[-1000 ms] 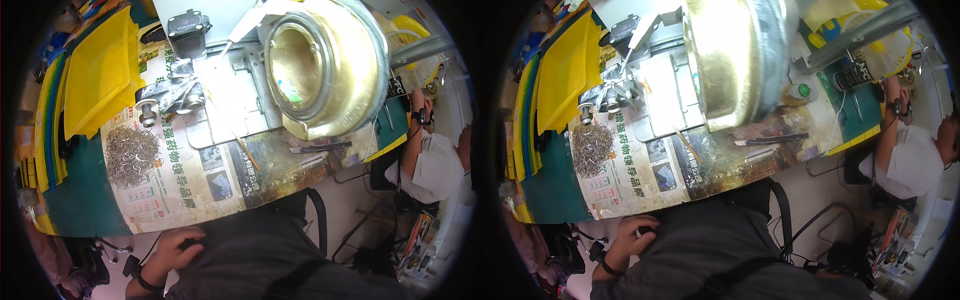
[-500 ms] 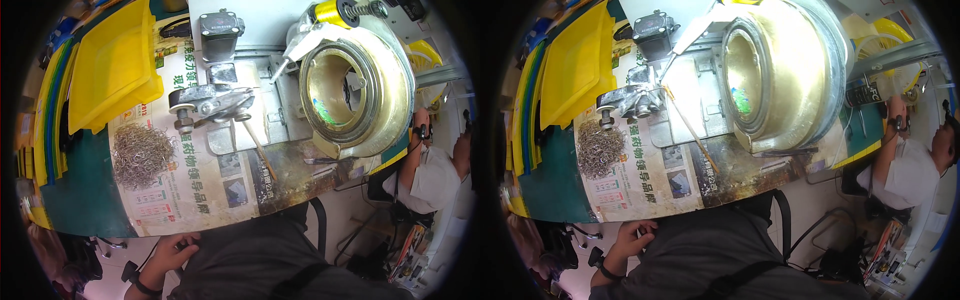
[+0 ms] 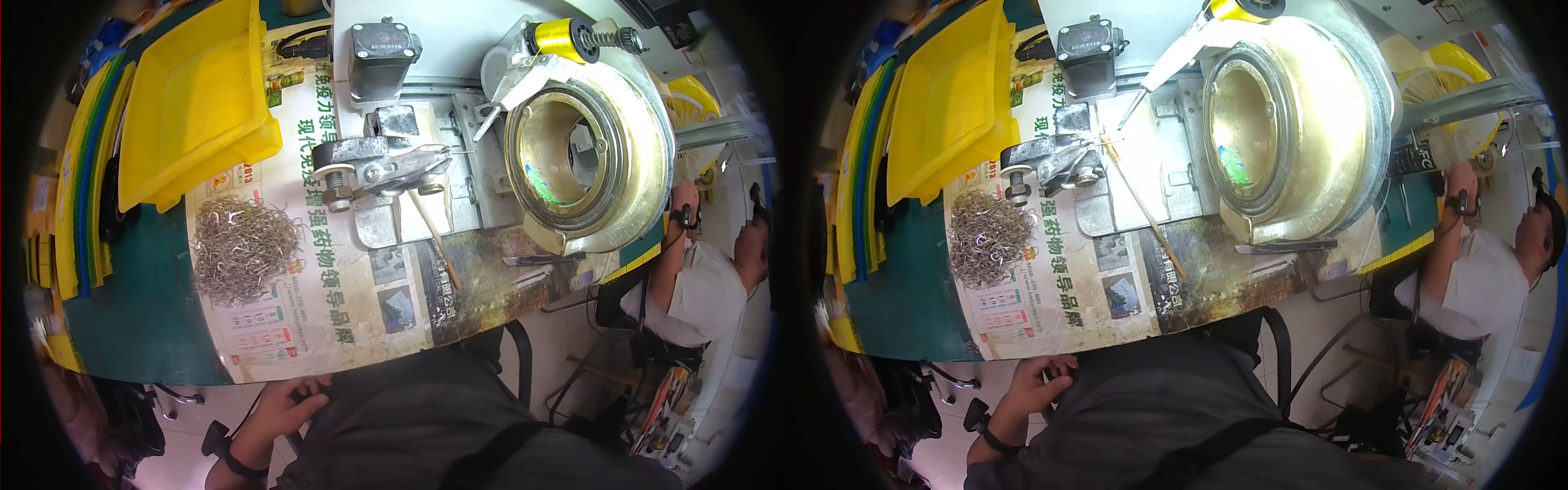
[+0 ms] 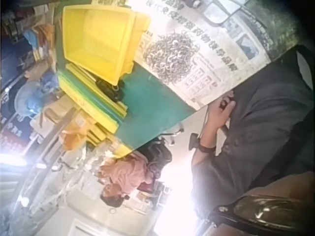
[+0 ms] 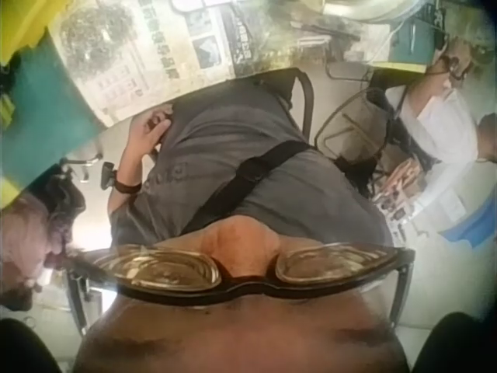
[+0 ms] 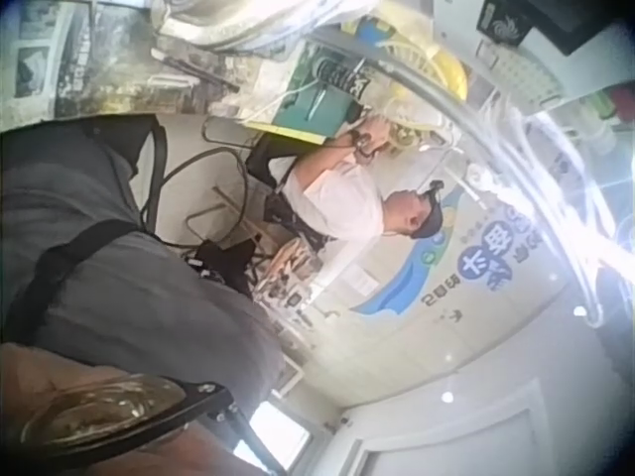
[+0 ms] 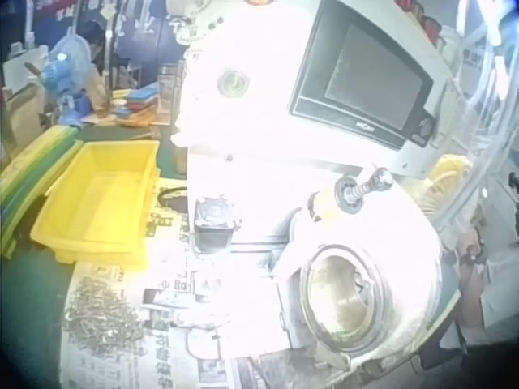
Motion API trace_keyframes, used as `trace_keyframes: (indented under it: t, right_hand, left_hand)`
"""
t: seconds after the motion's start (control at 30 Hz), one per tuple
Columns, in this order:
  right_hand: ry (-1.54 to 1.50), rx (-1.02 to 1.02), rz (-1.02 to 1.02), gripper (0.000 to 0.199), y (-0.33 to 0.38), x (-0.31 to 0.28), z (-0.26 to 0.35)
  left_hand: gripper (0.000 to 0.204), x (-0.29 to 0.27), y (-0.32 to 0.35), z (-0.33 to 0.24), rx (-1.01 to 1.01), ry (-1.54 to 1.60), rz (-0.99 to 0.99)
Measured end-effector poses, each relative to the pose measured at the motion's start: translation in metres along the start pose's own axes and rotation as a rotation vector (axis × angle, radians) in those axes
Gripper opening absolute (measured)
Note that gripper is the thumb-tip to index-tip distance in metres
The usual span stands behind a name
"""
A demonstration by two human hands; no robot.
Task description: The person is assembling black straps by threading them through buckles and inserting small metal pins at a manufacturing workstation.
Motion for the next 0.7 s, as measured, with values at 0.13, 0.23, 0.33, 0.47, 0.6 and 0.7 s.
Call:
trace_keyframes:
  t: [0.13,0.23,0.33,0.47,0.6,0.7]
  right_hand:
    - [-0.02,0.059,0.014,0.043,0.005,-0.009,0.011]
    - [-0.019,0.102,0.014,0.043,0.008,-0.029,0.018]
    - [-0.014,0.142,0.03,0.043,0.011,-0.047,0.027]
    - [-0.067,0.146,-0.032,0.037,0.028,-0.081,0.058]
    - [0.077,0.2,-0.073,0.03,0.013,-0.138,0.143]
    - [0.196,0.161,-0.005,0.029,-0.012,-0.143,0.148]
  left_hand:
    - [0.031,0.002,0.001,0.003,-0.009,0.082,0.012]
    - [0.033,0.003,0.004,0.004,-0.061,0.122,0.043]
    - [0.036,0.003,0.01,-0.001,-0.037,0.171,0.053]
    - [0.029,-0.001,0.003,-0.068,0.406,0.454,0.19]
    - [0.036,-0.005,-0.007,-0.158,0.898,0.279,0.531]
    - [0.02,0.027,0.001,-0.214,1.035,0.415,0.855]
Point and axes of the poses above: each hand's wrist, its own y-axis away from the middle knuckle, its own x-axis out of the palm, z = x × y, the point moved 6 cm from there along -y, towards the middle knuckle, and after that the axes turned 5 degrees about -y, right-handed, at the moved point
